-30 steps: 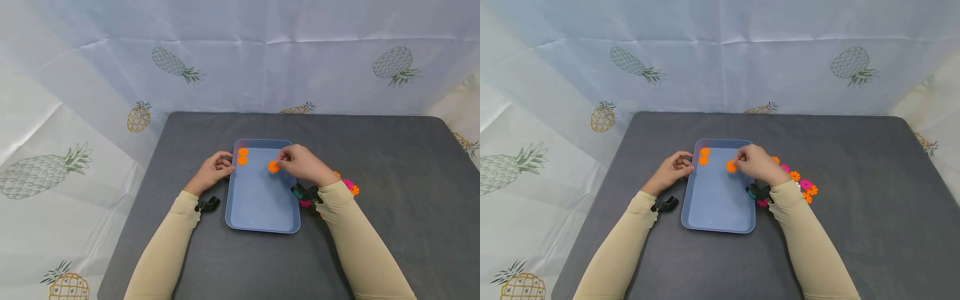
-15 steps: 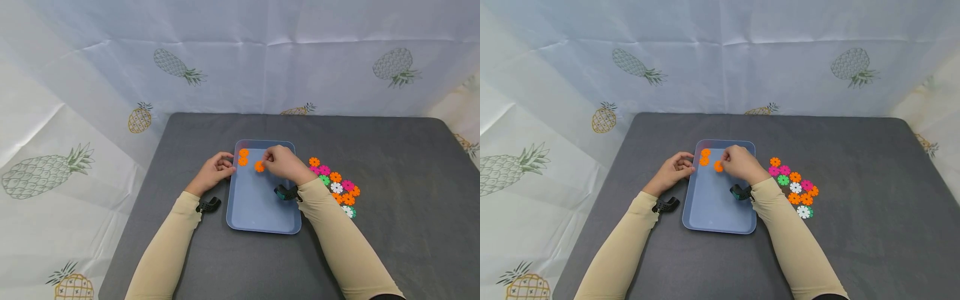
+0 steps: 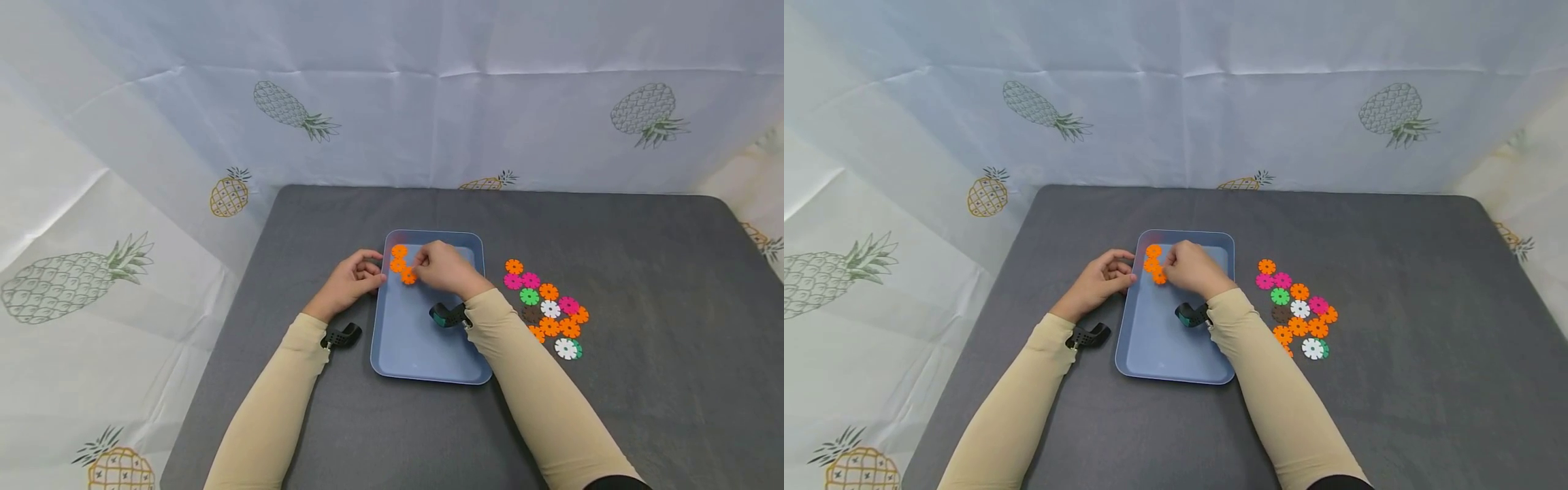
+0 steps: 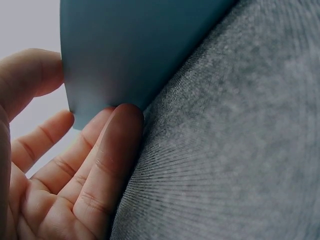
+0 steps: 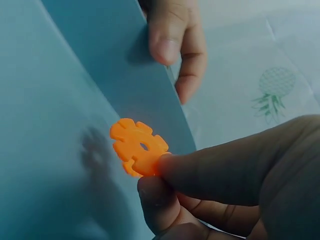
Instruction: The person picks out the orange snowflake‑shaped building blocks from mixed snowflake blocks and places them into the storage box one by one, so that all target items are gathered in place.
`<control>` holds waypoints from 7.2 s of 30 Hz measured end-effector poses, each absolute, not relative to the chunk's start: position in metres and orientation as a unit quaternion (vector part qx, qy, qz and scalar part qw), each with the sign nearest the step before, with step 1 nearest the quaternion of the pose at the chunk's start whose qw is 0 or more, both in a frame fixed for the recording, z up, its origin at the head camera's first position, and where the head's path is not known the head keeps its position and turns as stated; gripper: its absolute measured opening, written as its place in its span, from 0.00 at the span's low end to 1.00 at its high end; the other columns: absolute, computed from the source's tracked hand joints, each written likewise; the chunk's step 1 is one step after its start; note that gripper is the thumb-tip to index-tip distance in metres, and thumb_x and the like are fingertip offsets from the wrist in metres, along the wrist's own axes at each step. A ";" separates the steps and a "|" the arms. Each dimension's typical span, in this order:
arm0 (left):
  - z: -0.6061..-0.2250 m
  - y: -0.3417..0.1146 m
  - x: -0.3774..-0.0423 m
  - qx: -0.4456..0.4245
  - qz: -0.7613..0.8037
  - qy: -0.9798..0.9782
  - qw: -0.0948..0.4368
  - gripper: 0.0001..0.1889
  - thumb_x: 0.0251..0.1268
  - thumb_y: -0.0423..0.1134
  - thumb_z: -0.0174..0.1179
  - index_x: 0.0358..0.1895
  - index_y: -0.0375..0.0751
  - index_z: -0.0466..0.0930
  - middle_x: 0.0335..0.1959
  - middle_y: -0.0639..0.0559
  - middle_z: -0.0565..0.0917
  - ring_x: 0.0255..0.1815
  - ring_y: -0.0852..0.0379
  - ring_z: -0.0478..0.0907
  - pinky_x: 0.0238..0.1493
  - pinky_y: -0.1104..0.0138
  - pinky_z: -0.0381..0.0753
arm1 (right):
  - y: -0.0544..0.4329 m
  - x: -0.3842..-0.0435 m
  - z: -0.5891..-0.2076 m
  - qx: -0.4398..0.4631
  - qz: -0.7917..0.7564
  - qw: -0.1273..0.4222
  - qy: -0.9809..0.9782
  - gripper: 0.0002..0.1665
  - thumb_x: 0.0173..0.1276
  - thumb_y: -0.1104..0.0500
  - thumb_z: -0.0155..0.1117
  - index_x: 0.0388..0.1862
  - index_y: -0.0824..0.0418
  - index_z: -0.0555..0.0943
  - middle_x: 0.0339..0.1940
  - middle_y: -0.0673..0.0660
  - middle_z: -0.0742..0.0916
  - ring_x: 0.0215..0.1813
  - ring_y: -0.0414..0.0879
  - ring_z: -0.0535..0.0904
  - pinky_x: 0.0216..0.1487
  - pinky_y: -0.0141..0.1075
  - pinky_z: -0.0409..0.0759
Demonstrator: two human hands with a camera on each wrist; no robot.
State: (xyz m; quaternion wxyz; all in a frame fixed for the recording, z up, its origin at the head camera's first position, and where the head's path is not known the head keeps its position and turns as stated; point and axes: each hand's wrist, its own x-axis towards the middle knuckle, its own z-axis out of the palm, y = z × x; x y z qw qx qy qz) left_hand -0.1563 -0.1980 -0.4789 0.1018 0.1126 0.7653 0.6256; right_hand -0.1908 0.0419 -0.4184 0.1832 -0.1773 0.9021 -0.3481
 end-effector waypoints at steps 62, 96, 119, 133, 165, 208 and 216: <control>-0.478 -0.200 -0.156 0.121 0.616 0.771 0.106 0.23 0.74 0.30 0.63 0.67 0.28 0.71 0.42 0.39 0.85 0.31 0.59 0.81 0.40 0.68 0.84 | 0.020 -0.195 -0.455 -0.170 -0.355 0.147 0.907 0.11 0.69 0.57 0.74 0.29 0.57 0.82 0.23 0.52 0.80 0.27 0.46 0.74 0.30 0.36 0.69; -0.478 -0.198 -0.158 0.125 0.622 0.766 0.107 0.23 0.74 0.29 0.63 0.68 0.28 0.70 0.42 0.39 0.86 0.32 0.59 0.81 0.40 0.67 0.84 | 0.035 -0.179 -0.414 -0.198 -0.432 0.108 0.873 0.06 0.74 0.57 0.65 0.39 0.59 0.82 0.16 0.52 0.75 0.18 0.46 0.69 0.23 0.37 0.67; -0.483 -0.199 -0.159 0.124 0.618 0.769 0.108 0.23 0.73 0.30 0.64 0.67 0.29 0.71 0.42 0.40 0.85 0.32 0.58 0.81 0.41 0.68 0.83 | 0.102 -0.155 -0.407 -0.168 -0.409 0.085 0.893 0.10 0.75 0.52 0.69 0.39 0.58 0.82 0.16 0.51 0.76 0.19 0.48 0.69 0.24 0.38 0.68; -0.481 -0.199 -0.159 0.118 0.614 0.772 0.111 0.24 0.74 0.29 0.64 0.68 0.30 0.71 0.43 0.40 0.85 0.32 0.56 0.81 0.40 0.68 0.82 | 0.147 -0.138 -0.408 -0.139 -0.394 0.068 0.906 0.11 0.76 0.53 0.69 0.40 0.60 0.84 0.22 0.52 0.80 0.25 0.47 0.73 0.29 0.37 0.73; -0.477 -0.197 -0.155 0.104 0.618 0.771 0.111 0.24 0.73 0.30 0.65 0.68 0.30 0.71 0.44 0.37 0.84 0.32 0.58 0.80 0.40 0.69 0.82 | 0.241 -0.098 -0.436 -0.159 -0.326 0.188 0.913 0.13 0.69 0.59 0.75 0.48 0.62 0.85 0.25 0.48 0.80 0.25 0.39 0.73 0.29 0.34 0.74; -0.478 -0.199 -0.158 0.117 0.623 0.766 0.108 0.23 0.73 0.30 0.64 0.67 0.30 0.72 0.43 0.40 0.85 0.32 0.58 0.81 0.41 0.68 0.84 | 0.224 -0.094 -0.425 -0.182 -0.320 0.103 0.924 0.07 0.68 0.65 0.75 0.43 0.61 0.87 0.30 0.48 0.84 0.31 0.39 0.77 0.31 0.32 0.78; -0.478 -0.198 -0.156 0.118 0.629 0.761 0.106 0.23 0.73 0.28 0.64 0.68 0.28 0.71 0.43 0.38 0.85 0.33 0.59 0.82 0.41 0.68 0.84 | 0.213 -0.100 -0.417 -0.203 -0.318 0.096 0.921 0.05 0.69 0.63 0.75 0.40 0.57 0.86 0.32 0.47 0.86 0.33 0.38 0.78 0.33 0.32 0.78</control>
